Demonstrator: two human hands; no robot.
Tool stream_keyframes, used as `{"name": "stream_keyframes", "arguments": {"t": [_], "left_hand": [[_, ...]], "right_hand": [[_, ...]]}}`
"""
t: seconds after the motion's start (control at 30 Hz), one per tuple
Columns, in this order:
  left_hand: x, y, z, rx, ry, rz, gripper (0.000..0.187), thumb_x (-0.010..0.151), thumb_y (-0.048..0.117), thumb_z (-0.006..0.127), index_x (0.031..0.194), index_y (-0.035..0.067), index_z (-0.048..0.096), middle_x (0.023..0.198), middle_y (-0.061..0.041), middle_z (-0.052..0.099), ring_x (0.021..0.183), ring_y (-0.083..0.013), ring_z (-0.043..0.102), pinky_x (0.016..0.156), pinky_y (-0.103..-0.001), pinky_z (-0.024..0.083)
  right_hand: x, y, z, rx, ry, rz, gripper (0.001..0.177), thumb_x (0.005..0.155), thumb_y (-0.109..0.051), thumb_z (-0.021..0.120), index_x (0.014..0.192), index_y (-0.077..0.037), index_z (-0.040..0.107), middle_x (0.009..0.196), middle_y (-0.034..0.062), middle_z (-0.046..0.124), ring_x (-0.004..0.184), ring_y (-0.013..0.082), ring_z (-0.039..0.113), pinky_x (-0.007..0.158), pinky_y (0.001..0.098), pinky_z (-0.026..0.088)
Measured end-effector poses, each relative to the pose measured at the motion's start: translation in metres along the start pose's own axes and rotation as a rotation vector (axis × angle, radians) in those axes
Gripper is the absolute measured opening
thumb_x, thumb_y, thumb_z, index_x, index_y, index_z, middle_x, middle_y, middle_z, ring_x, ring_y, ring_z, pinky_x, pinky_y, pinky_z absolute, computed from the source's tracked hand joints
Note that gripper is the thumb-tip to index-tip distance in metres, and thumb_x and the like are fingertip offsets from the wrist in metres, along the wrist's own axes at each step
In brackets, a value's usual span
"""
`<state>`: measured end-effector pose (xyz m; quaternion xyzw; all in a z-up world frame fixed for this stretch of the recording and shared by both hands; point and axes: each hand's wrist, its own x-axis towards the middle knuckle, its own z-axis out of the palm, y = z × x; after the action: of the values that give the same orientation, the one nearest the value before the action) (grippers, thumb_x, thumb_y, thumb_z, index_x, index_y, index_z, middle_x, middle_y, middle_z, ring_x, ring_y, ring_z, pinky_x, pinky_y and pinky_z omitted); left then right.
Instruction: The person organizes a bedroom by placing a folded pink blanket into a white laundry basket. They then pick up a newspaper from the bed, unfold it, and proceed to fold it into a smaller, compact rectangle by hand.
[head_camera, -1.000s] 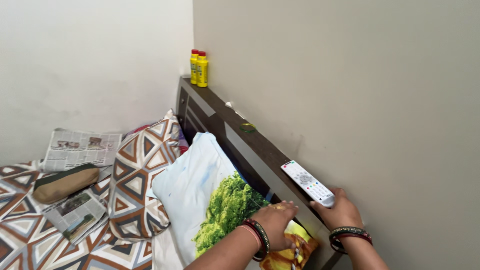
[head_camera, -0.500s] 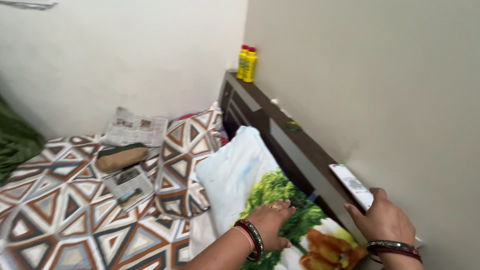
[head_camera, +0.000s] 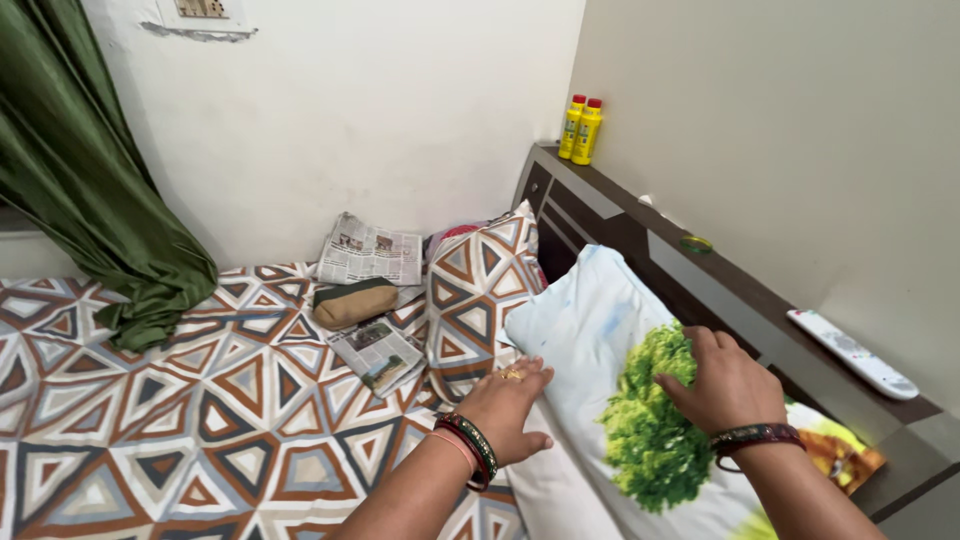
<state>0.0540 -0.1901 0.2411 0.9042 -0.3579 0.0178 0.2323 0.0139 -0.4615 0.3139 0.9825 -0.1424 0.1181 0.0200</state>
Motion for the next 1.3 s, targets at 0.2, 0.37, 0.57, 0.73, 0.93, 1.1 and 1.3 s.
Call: {"name": "stream_keyframes", "arguments": {"t": [0.2, 0.37, 0.57, 0.73, 0.93, 1.1, 1.3], "left_hand": [[-0.019, -0.011, -0.023, 0.001, 0.058, 0.028, 0.088, 0.078, 0.033, 0.081, 0.15, 0.005, 0.039, 0.159, -0.019, 0.037, 0.151, -0.0336, 0.029, 0.121, -0.045, 0.024], [-0.008, -0.007, -0.017, 0.02, 0.056, 0.005, 0.088, 0.078, 0.033, 0.081, 0.15, 0.005, 0.039, 0.16, -0.019, 0.036, 0.151, -0.0331, 0.028, 0.122, -0.047, 0.023], [0.033, -0.004, 0.0, 0.017, 0.019, -0.108, 0.09, 0.078, 0.033, 0.081, 0.152, 0.007, 0.038, 0.162, -0.017, 0.034, 0.152, -0.0324, 0.026, 0.122, -0.049, 0.021], [0.085, -0.01, 0.012, 0.048, -0.024, -0.184, 0.09, 0.078, 0.034, 0.081, 0.153, 0.008, 0.037, 0.163, -0.014, 0.033, 0.154, -0.0309, 0.023, 0.123, -0.05, 0.019], [0.127, -0.026, 0.015, 0.099, -0.082, -0.223, 0.088, 0.079, 0.034, 0.081, 0.152, 0.009, 0.037, 0.163, -0.013, 0.031, 0.153, -0.0309, 0.022, 0.122, -0.05, 0.018], [0.156, -0.069, 0.012, 0.112, -0.059, -0.233, 0.086, 0.078, 0.034, 0.08, 0.15, 0.009, 0.04, 0.161, -0.015, 0.035, 0.153, -0.0296, 0.026, 0.123, -0.046, 0.021], [0.244, -0.135, 0.026, 0.083, -0.1, -0.195, 0.087, 0.076, 0.034, 0.081, 0.149, 0.009, 0.042, 0.159, -0.014, 0.038, 0.152, -0.03, 0.027, 0.121, -0.047, 0.023]], "right_hand": [[0.0, -0.027, 0.009, -0.011, 0.097, -0.152, 0.071, 0.076, -0.053, 0.078, 0.133, -0.017, 0.058, 0.129, 0.0069, 0.063, 0.123, 0.0261, 0.06, 0.097, 0.0423, 0.055], [0.038, -0.008, 0.024, -0.075, 0.026, -0.154, 0.072, 0.08, -0.057, 0.075, 0.137, -0.017, 0.057, 0.133, 0.005, 0.062, 0.128, 0.0243, 0.059, 0.101, 0.0414, 0.055], [0.132, 0.048, 0.083, -0.302, -0.029, -0.093, 0.086, 0.081, -0.067, 0.072, 0.15, -0.023, 0.045, 0.155, 0.0018, 0.045, 0.148, 0.0193, 0.036, 0.121, 0.0461, 0.032], [0.212, 0.102, 0.156, -0.373, -0.001, -0.034, 0.1, 0.078, -0.067, 0.074, 0.156, -0.019, 0.037, 0.164, 0.0001, 0.035, 0.155, 0.0175, 0.024, 0.125, 0.0477, 0.021], [0.275, 0.125, 0.229, -0.287, 0.189, -0.005, 0.094, 0.07, -0.053, 0.08, 0.149, -0.013, 0.048, 0.154, 0.0076, 0.045, 0.145, 0.0255, 0.038, 0.118, 0.0439, 0.031], [0.302, 0.116, 0.236, -0.371, 0.32, 0.041, 0.022, 0.1, -0.027, 0.071, 0.119, -0.015, 0.072, 0.12, 0.0051, 0.066, 0.112, 0.0219, 0.06, 0.098, 0.0334, 0.052], [0.315, 0.102, 0.191, -0.323, 0.125, 0.111, 0.055, 0.075, -0.047, 0.085, 0.118, -0.016, 0.07, 0.124, 0.0058, 0.066, 0.126, 0.0236, 0.061, 0.096, 0.0368, 0.057]]}}
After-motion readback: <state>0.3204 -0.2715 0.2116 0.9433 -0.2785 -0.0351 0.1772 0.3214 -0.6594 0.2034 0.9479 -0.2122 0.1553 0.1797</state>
